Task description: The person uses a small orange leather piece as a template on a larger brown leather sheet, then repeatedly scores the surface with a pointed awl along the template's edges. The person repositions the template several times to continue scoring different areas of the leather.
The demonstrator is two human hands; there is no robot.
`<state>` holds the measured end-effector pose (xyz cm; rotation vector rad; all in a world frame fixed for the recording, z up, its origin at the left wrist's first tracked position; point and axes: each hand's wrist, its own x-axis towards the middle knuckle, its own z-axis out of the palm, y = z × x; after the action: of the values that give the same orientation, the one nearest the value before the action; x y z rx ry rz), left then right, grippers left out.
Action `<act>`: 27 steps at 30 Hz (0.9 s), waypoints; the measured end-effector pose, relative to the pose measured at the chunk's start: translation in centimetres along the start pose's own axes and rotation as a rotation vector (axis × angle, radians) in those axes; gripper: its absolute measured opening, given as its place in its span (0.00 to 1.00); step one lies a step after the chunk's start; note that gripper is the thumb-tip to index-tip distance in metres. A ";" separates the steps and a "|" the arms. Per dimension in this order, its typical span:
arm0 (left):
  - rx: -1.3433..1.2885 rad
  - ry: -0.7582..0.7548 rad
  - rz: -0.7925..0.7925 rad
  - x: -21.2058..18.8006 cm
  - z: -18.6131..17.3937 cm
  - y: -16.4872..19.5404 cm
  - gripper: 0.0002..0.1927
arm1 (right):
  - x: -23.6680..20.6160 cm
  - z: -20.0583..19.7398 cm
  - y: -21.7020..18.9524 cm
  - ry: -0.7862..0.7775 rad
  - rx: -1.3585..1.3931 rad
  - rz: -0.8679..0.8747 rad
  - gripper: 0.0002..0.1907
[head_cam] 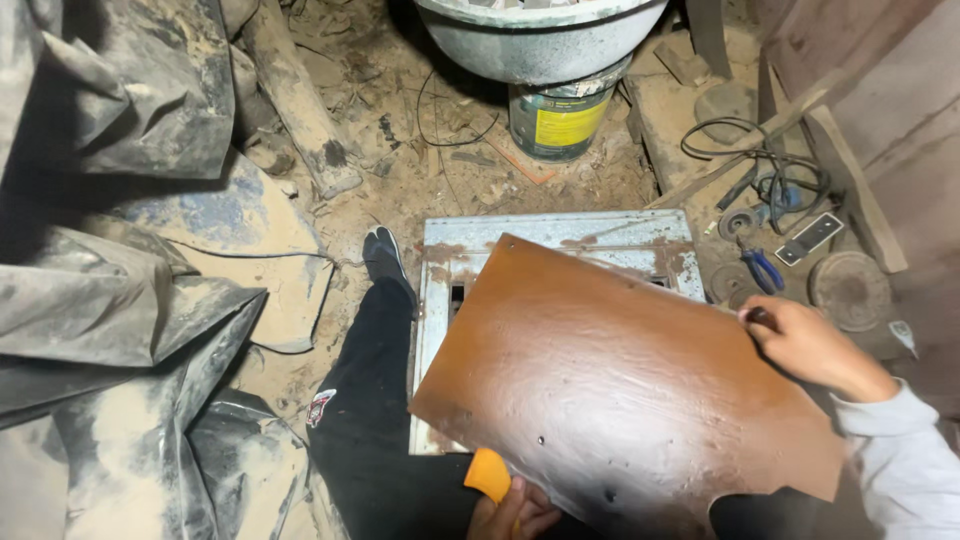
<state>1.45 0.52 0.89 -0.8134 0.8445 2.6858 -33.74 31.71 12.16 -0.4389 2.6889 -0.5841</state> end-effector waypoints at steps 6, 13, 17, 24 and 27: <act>0.226 0.186 0.236 -1.6 3.2 5.8 0.16 | -7.1 1.7 3.1 0.120 0.186 0.174 0.13; 0.884 0.381 0.332 6.3 5.0 17.5 0.22 | -16.6 10.7 2.8 -0.175 0.592 0.180 0.08; 1.201 0.412 0.490 10.7 7.7 21.6 0.23 | -19.3 15.9 -3.0 -0.544 0.841 0.311 0.08; 1.523 0.304 0.694 13.7 10.7 25.5 0.21 | -18.2 13.3 -13.4 -0.868 0.549 -0.339 0.16; 1.387 0.336 0.765 12.9 10.2 26.0 0.18 | -16.4 10.6 -15.0 -0.837 0.547 -0.338 0.18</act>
<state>-22.83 -14.26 12.60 -0.5553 2.9548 1.5086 -11.63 21.14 14.30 -0.7688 1.5963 -0.9338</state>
